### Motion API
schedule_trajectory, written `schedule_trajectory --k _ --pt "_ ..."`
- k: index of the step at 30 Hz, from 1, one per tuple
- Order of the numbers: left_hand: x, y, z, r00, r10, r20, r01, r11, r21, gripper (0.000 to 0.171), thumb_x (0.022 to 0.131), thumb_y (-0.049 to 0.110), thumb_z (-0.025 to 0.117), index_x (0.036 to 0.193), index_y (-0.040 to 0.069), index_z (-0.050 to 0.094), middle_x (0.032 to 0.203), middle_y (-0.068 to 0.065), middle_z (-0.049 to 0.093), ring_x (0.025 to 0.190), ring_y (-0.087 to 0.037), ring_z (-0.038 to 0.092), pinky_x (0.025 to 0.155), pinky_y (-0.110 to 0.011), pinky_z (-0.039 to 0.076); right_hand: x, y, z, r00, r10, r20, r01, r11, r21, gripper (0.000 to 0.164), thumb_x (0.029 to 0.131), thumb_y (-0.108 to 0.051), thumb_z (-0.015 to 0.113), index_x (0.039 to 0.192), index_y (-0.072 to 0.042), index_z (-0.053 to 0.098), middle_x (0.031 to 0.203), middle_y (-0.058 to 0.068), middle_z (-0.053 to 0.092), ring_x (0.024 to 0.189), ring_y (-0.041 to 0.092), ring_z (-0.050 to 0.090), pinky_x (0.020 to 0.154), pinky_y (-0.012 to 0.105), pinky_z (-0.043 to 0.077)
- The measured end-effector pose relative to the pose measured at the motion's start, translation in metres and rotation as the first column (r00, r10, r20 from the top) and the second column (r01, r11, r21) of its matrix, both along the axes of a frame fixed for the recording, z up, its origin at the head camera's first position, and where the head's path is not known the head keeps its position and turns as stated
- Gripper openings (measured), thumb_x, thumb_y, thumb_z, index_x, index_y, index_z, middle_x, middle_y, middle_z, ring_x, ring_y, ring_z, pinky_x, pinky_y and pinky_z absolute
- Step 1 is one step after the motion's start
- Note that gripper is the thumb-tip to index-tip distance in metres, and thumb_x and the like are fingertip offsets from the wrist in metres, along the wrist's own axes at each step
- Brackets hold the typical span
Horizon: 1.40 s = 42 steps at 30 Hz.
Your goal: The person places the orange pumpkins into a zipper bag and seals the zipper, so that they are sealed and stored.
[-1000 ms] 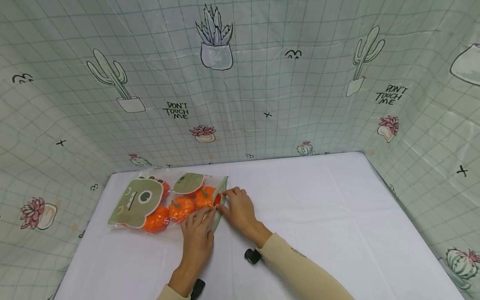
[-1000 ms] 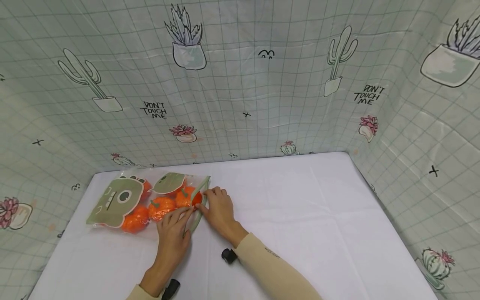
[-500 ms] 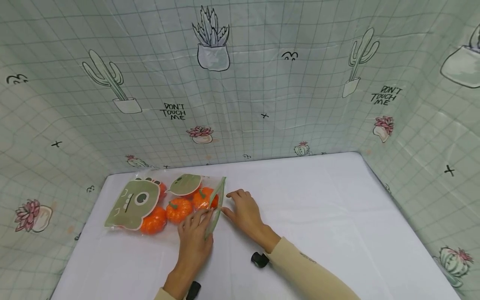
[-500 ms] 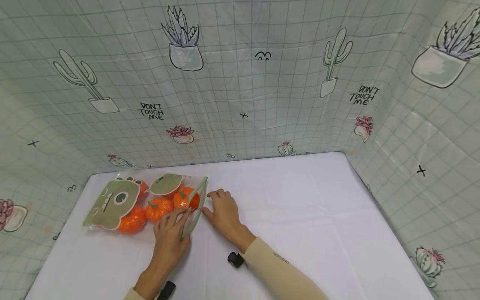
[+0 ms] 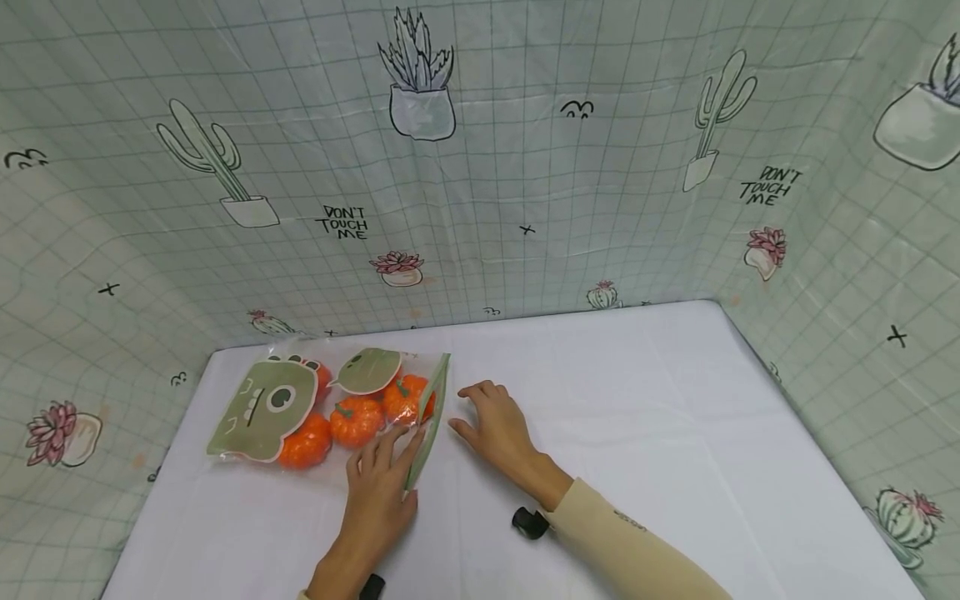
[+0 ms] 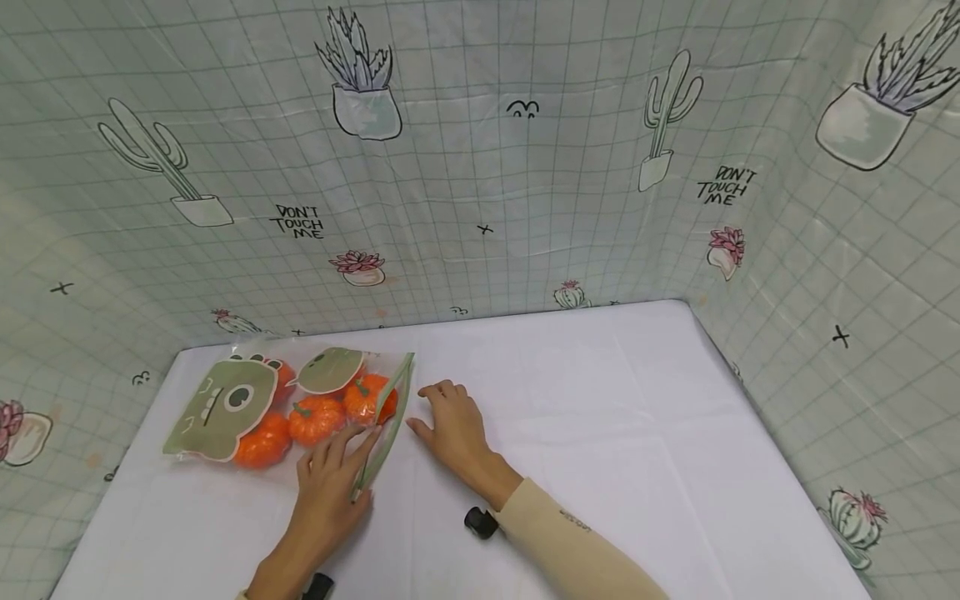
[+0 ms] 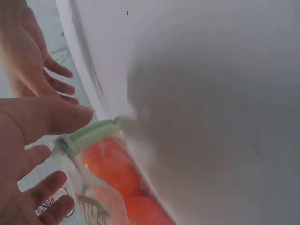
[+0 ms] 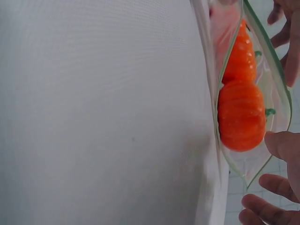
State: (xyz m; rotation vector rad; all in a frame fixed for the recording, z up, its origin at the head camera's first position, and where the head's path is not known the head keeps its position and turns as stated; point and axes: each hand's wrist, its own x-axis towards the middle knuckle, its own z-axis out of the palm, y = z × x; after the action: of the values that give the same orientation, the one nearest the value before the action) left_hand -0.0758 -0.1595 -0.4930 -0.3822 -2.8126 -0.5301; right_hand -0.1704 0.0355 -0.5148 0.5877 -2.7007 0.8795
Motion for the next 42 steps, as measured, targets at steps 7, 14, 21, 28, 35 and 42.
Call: schedule_trajectory --k 7,14,21,28,35,42 --pt "0.002 -0.006 0.002 0.996 0.003 -0.095 -0.003 1.000 0.001 0.076 0.065 -0.008 0.089 0.137 0.007 0.069 0.138 -0.016 0.061 0.122 -0.041 0.054 0.098 -0.059 0.038 0.003 0.000 0.002 1.000 0.003 -0.010 -0.004 1.000 -0.007 0.039 0.089 -0.025 0.087 0.119 -0.006 0.073 0.117 0.012 0.069 0.102 0.031 0.066 0.085 0.044 0.057" --pt "0.001 -0.013 0.003 0.976 0.117 -0.182 -0.102 0.991 0.092 0.051 0.068 -0.004 0.091 0.116 0.004 0.075 0.119 -0.013 0.069 0.110 -0.037 0.060 0.091 -0.053 0.041 0.008 -0.001 0.009 1.000 0.027 -0.004 -0.028 0.999 -0.016 0.041 0.089 -0.025 0.087 0.122 -0.005 0.072 0.119 0.012 0.069 0.103 0.030 0.065 0.085 0.041 0.057" --pt "0.003 -0.019 0.003 0.959 0.158 -0.235 -0.147 0.987 0.067 0.037 0.067 0.001 0.094 0.096 0.004 0.070 0.092 -0.009 0.067 0.090 -0.030 0.064 0.079 -0.046 0.045 0.016 -0.005 0.021 0.998 0.062 -0.014 -0.062 0.998 -0.022 0.043 0.090 -0.026 0.086 0.125 -0.005 0.071 0.123 0.011 0.068 0.109 0.030 0.065 0.092 0.042 0.057" --pt "0.004 -0.022 0.002 0.960 0.149 -0.237 -0.142 0.989 0.047 0.040 0.067 0.008 0.098 0.095 0.005 0.069 0.089 -0.008 0.066 0.086 -0.029 0.063 0.079 -0.046 0.046 0.026 -0.014 0.032 0.978 0.151 -0.142 -0.153 0.988 -0.005 0.047 0.086 -0.024 0.090 0.125 -0.006 0.070 0.122 0.008 0.066 0.109 0.027 0.064 0.093 0.038 0.056" --pt "0.007 -0.026 0.009 0.986 0.123 -0.110 -0.128 0.991 -0.034 0.041 0.069 0.015 0.098 0.099 0.007 0.071 0.097 -0.008 0.070 0.096 -0.031 0.063 0.087 -0.050 0.048 0.031 -0.022 0.036 0.962 0.213 -0.170 -0.215 0.977 0.005 0.047 0.085 -0.024 0.090 0.125 -0.008 0.070 0.122 0.007 0.066 0.110 0.026 0.064 0.094 0.037 0.055" --pt "0.011 -0.033 0.015 0.992 0.092 -0.088 -0.102 0.988 -0.117 0.043 0.067 0.008 0.094 0.104 0.008 0.071 0.105 -0.009 0.070 0.099 -0.032 0.061 0.089 -0.052 0.049 0.033 -0.024 0.036 0.961 0.231 -0.155 -0.230 0.973 0.022 0.048 0.086 -0.024 0.090 0.127 -0.008 0.069 0.124 0.006 0.065 0.112 0.024 0.063 0.096 0.037 0.055"
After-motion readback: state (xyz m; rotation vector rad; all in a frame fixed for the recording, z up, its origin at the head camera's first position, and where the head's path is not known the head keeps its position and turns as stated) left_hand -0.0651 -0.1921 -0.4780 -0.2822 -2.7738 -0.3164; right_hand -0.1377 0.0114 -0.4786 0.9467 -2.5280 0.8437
